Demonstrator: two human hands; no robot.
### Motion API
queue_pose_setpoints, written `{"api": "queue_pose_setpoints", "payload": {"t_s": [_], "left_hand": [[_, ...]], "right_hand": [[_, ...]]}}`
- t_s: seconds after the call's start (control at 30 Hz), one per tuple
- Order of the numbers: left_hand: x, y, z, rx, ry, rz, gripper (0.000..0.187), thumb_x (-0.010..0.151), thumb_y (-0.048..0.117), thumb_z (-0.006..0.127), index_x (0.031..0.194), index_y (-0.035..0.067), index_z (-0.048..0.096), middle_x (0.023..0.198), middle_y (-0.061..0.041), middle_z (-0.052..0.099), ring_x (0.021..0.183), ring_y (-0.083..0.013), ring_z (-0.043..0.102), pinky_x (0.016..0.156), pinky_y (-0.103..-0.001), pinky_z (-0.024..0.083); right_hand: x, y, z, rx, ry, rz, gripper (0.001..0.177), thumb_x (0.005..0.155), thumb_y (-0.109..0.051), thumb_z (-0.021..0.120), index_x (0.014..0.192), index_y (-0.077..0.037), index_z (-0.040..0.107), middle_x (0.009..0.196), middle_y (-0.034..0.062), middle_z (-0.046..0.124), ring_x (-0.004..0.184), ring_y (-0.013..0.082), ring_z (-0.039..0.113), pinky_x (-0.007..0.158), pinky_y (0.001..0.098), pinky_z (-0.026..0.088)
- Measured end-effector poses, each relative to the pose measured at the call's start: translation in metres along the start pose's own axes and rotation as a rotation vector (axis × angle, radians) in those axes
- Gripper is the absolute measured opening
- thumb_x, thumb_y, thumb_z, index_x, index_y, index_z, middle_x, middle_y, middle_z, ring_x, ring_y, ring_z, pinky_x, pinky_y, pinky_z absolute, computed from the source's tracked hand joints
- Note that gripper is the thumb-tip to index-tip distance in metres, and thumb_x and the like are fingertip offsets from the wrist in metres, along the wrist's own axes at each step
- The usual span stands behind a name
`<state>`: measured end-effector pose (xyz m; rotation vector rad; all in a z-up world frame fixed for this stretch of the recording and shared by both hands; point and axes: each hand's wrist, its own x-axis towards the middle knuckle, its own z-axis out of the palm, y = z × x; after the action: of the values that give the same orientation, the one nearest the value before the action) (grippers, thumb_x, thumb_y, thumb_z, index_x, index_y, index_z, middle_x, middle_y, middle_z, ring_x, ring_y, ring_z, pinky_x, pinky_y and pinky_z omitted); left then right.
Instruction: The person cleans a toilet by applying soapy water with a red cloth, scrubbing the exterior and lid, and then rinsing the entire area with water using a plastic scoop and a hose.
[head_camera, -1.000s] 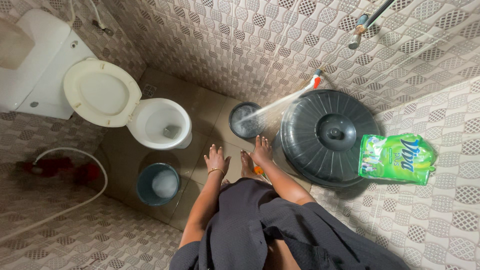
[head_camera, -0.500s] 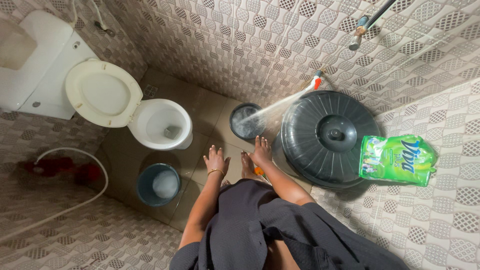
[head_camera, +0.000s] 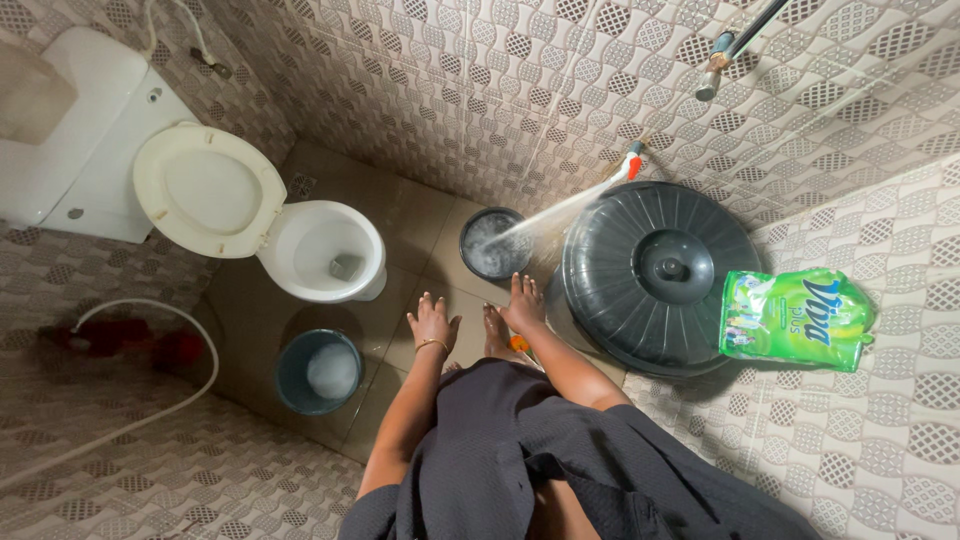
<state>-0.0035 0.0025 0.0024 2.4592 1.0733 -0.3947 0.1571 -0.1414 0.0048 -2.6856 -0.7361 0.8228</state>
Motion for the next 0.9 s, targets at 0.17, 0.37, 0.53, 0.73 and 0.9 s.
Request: {"api": "queue_pose_setpoints", "payload": {"t_s": [0.17,0.37,0.53,0.73,0.9], "left_hand": [[0.0,-0.0013,-0.0009,0.012,-0.008,-0.001,0.07,0.095,0.049,0.064,0.151,0.012,0.045,0.166,-0.016,0.025,0.154,-0.0293,0.023,0.122,-0.06,0.019],[-0.0003,-0.0005,-0.0011,0.008,0.005,-0.006,0.069,0.094,0.048,0.065,0.15,0.012,0.047,0.166,-0.016,0.025,0.155,-0.0291,0.024,0.123,-0.06,0.019],[-0.0017,0.0006,0.0004,0.028,-0.018,-0.005,0.069,0.094,0.049,0.065,0.15,0.012,0.047,0.166,-0.016,0.025,0.154,-0.029,0.024,0.122,-0.06,0.02],[-0.0023,0.0028,0.0015,0.04,-0.016,0.011,0.069,0.094,0.05,0.065,0.15,0.012,0.047,0.166,-0.016,0.026,0.154,-0.0296,0.025,0.121,-0.061,0.02],[-0.0007,0.0053,0.0013,0.043,-0.018,0.006,0.069,0.094,0.049,0.066,0.149,0.012,0.048,0.166,-0.016,0.027,0.153,-0.0294,0.026,0.122,-0.061,0.019]], "right_hand": [[0.0004,-0.0009,0.0003,-0.023,0.035,-0.041,0.103,0.084,-0.042,0.077,0.163,-0.012,0.018,0.168,0.0176,0.021,0.156,0.0338,0.019,0.123,0.0493,0.024],[0.0024,-0.0034,0.0006,-0.054,0.012,-0.036,0.103,0.086,-0.044,0.076,0.163,-0.012,0.016,0.168,0.0173,0.021,0.156,0.0334,0.018,0.123,0.0498,0.024],[0.0016,-0.0032,0.0017,-0.036,-0.021,0.002,0.103,0.086,-0.044,0.076,0.163,-0.014,0.014,0.169,0.0148,0.018,0.156,0.0316,0.016,0.123,0.0502,0.023],[0.0018,-0.0035,0.0026,0.005,-0.028,0.01,0.102,0.086,-0.042,0.076,0.163,-0.014,0.015,0.169,0.0145,0.019,0.157,0.0314,0.015,0.124,0.0501,0.022],[0.0012,-0.0006,0.0019,0.02,-0.029,0.014,0.101,0.086,-0.042,0.076,0.163,-0.013,0.017,0.166,0.0162,0.026,0.155,0.0339,0.02,0.124,0.0503,0.023]]}}
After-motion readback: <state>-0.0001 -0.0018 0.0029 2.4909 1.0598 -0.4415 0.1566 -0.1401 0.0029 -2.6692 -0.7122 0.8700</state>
